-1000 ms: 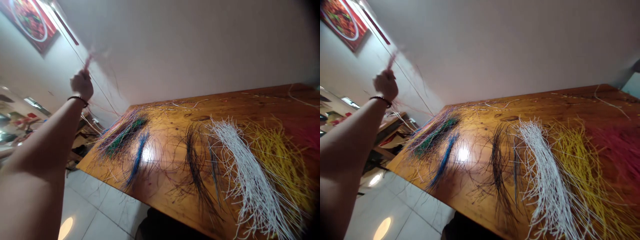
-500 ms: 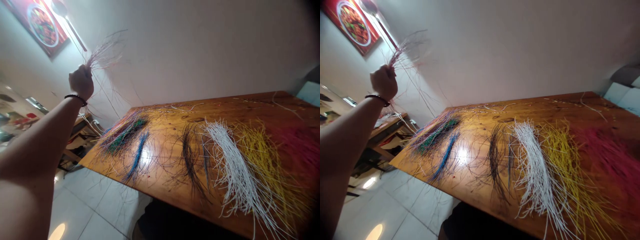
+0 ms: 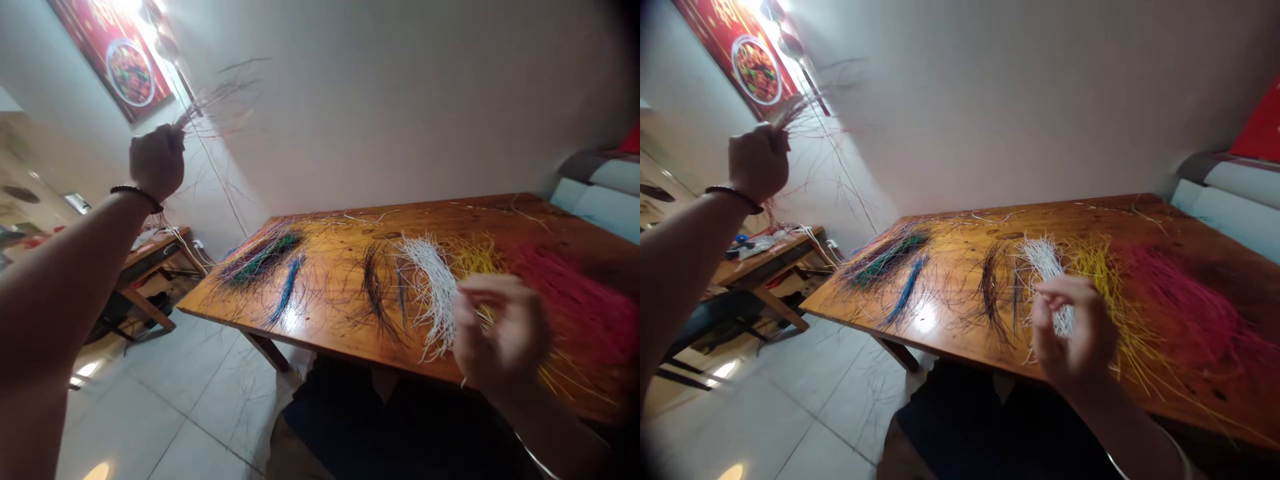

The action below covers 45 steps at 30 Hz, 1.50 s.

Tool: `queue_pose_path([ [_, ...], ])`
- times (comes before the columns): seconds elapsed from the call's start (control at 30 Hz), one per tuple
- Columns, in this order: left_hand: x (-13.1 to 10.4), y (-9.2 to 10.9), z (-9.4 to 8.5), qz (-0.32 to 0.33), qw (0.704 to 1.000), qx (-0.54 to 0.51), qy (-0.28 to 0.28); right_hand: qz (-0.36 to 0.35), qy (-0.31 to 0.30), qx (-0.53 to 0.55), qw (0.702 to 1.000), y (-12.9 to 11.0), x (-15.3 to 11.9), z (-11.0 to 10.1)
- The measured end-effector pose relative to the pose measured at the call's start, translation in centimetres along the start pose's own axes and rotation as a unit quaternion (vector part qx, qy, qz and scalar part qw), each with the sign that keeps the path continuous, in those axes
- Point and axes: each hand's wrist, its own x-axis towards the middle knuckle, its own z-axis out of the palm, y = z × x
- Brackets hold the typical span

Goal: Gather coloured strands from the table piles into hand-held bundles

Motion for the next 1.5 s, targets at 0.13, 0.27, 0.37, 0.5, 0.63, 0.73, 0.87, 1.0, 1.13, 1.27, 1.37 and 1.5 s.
queue_pose_path([
  [0.13, -3.0, 3.4, -2.1, -0.063, 0.985, -0.161, -0.010, 0.142, -0.216, 0.148, 0.955, -1.7, 2.4, 5.6],
  [0.27, -7.2, 8.1, -3.4, -0.153, 0.935, -0.304, -0.102, 0.243, -0.334, 0.300, 0.860, -5.1, 1.7, 9.9],
  [0.37, -11.3, 11.3, -3.3, -0.201, 0.843, -0.460, -0.195, 0.313, -0.341, 0.421, 0.780, -8.0, 0.5, 12.5],
  [0.5, -16.7, 14.1, -1.5, -0.231, 0.741, -0.580, -0.246, 0.377, -0.310, 0.539, 0.686, -9.7, -0.6, 14.3],
  [0.63, -21.0, 16.6, 1.9, -0.271, 0.672, -0.653, -0.221, 0.388, -0.287, 0.545, 0.686, -8.9, -1.5, 13.8],
  [0.73, -23.7, 18.5, 4.2, -0.264, 0.670, -0.666, -0.195, 0.381, -0.256, 0.537, 0.708, -8.0, -3.0, 13.0],
  [0.87, -26.5, 20.4, 6.0, -0.292, 0.733, -0.594, -0.160, 0.386, -0.205, 0.543, 0.717, -6.4, -5.8, 12.7],
  [1.0, -28.2, 21.4, 7.0, -0.291, 0.711, -0.612, -0.188, 0.464, -0.104, 0.484, 0.734, -4.2, -7.7, 13.2],
  [1.13, -28.9, 21.4, 7.5, -0.349, 0.612, -0.677, -0.213, 0.507, -0.087, 0.488, 0.705, -3.5, -7.6, 12.5],
  [1.27, -28.5, 20.2, 7.4, -0.419, 0.500, -0.729, -0.207, 0.511, -0.092, 0.500, 0.693, -3.9, -6.3, 10.8],
  [1.37, -28.0, 19.1, 6.9, -0.445, 0.454, -0.750, -0.180, 0.523, -0.065, 0.517, 0.675, -3.9, -5.4, 9.8],
  [1.5, -27.5, 17.5, 6.4, -0.452, 0.437, -0.764, -0.144, 0.523, -0.122, 0.575, 0.617, -3.8, -4.4, 8.3],
])
